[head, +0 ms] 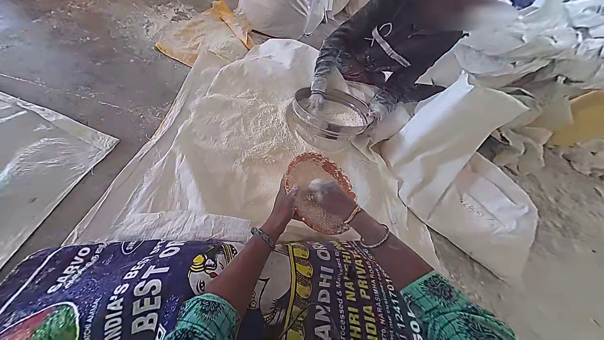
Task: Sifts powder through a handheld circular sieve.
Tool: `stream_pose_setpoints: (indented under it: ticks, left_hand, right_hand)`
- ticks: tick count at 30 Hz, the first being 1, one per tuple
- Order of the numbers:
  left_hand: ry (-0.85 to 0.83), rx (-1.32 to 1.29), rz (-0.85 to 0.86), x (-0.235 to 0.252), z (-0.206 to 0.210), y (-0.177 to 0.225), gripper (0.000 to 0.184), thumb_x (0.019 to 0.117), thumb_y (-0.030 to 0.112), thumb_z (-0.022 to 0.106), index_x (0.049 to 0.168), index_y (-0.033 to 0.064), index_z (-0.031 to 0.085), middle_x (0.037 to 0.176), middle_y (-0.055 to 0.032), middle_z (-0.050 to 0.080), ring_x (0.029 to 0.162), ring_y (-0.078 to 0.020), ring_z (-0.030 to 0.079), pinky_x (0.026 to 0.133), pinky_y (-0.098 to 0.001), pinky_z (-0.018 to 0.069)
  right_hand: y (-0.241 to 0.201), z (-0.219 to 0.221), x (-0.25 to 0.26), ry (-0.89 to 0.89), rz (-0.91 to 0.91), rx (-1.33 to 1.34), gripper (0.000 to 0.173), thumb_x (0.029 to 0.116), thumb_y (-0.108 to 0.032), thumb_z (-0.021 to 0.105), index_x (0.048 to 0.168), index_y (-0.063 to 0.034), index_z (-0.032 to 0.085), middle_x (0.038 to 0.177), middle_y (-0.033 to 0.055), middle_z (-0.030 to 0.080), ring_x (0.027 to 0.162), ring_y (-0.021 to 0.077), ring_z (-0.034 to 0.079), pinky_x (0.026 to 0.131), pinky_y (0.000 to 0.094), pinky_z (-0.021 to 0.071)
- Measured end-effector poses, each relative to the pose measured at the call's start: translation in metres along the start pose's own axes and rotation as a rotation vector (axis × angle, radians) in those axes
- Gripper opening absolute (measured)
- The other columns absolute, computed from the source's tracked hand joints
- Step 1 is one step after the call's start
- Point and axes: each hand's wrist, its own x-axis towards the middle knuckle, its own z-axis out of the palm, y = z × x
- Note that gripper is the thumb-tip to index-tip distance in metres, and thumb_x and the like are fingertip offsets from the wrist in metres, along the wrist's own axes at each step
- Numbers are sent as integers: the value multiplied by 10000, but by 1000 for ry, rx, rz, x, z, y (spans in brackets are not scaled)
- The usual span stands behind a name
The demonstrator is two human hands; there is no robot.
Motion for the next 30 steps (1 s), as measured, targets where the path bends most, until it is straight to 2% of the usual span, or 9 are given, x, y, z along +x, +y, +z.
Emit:
stream_pose_setpoints:
  ticks: [4, 6, 9, 16, 19, 22, 24, 27, 30]
  left_hand:
    - [31, -12, 30, 0, 2, 4, 599, 1100, 213, 398, 1630, 137, 130, 1532, -259, 377, 1228, -336, 558, 889, -492, 531]
    - [13, -23, 41, 2, 0, 5, 599, 1098, 208, 387, 1631, 132, 123, 1578, -240, 325, 1305, -317, 508, 977, -484, 493]
    - [18, -31, 51, 8, -5, 6, 589, 1101, 226, 385, 1628, 144, 136, 1529, -247, 386, 1232, -317, 561, 898, -482, 536]
    - [72, -10, 41, 12, -6, 8, 591, 1107, 204, 368, 1630, 119, 106, 1612, -222, 273, 1347, -303, 476, 1014, -472, 475]
    - [99, -45, 28, 14, -6, 4, 607, 1104, 219, 390, 1632, 132, 104, 1619, -213, 267, 1377, -302, 449, 1043, -479, 458]
    - [157, -143, 4, 18, -11, -1, 626, 1103, 236, 391, 1634, 133, 77, 1644, -202, 217, 1441, -312, 372, 1106, -510, 396]
    - [154, -180, -42, 17, -11, -2, 622, 1105, 261, 390, 1636, 170, 80, 1634, -205, 238, 1413, -342, 407, 1062, -550, 433]
    - [114, -135, -69, 10, -5, -3, 588, 1112, 276, 364, 1631, 197, 99, 1490, -264, 413, 1145, -365, 604, 800, -513, 561]
    - [84, -99, -29, 7, -4, 0, 597, 1105, 225, 384, 1631, 181, 107, 1488, -260, 420, 1135, -336, 609, 810, -481, 563]
  right_hand:
    - [23, -27, 17, 310, 257, 92, 337, 1058, -108, 506, 1322, 53, 642, 1334, 278, 639, 1315, 401, 574, 1159, 505, 382]
    - [20, -25, 36, 202, 273, 134, 412, 1077, -168, 481, 1418, 51, 553, 1424, 274, 574, 1381, 388, 515, 1191, 498, 348]
    - [-9, -3, 50, 11, 69, 215, 493, 1058, -179, 506, 1475, 80, 461, 1504, 287, 484, 1434, 368, 451, 1213, 456, 324]
    - [-8, -19, 10, -225, -77, -94, 375, 1060, -98, 463, 1360, 96, 574, 1428, 298, 552, 1398, 407, 485, 1196, 503, 324]
    - [22, -48, 11, -238, -59, 5, 481, 1016, -254, 625, 1440, -33, 573, 1516, 190, 524, 1459, 304, 444, 1227, 459, 297]
    - [19, -40, 13, -409, 19, -41, 664, 932, -260, 755, 1501, -38, 493, 1541, 252, 458, 1461, 400, 399, 1210, 551, 283]
    - [5, -20, 17, -397, 67, -52, 623, 929, -155, 732, 1477, 21, 494, 1509, 296, 468, 1442, 431, 410, 1202, 559, 294]
    - [-26, -8, 27, -248, 186, -36, 452, 976, -33, 600, 1406, 88, 532, 1453, 299, 525, 1417, 393, 457, 1202, 484, 308]
    - [-20, -19, 34, -34, 237, 9, 377, 1011, -43, 525, 1372, 41, 596, 1419, 256, 581, 1385, 367, 509, 1188, 479, 352]
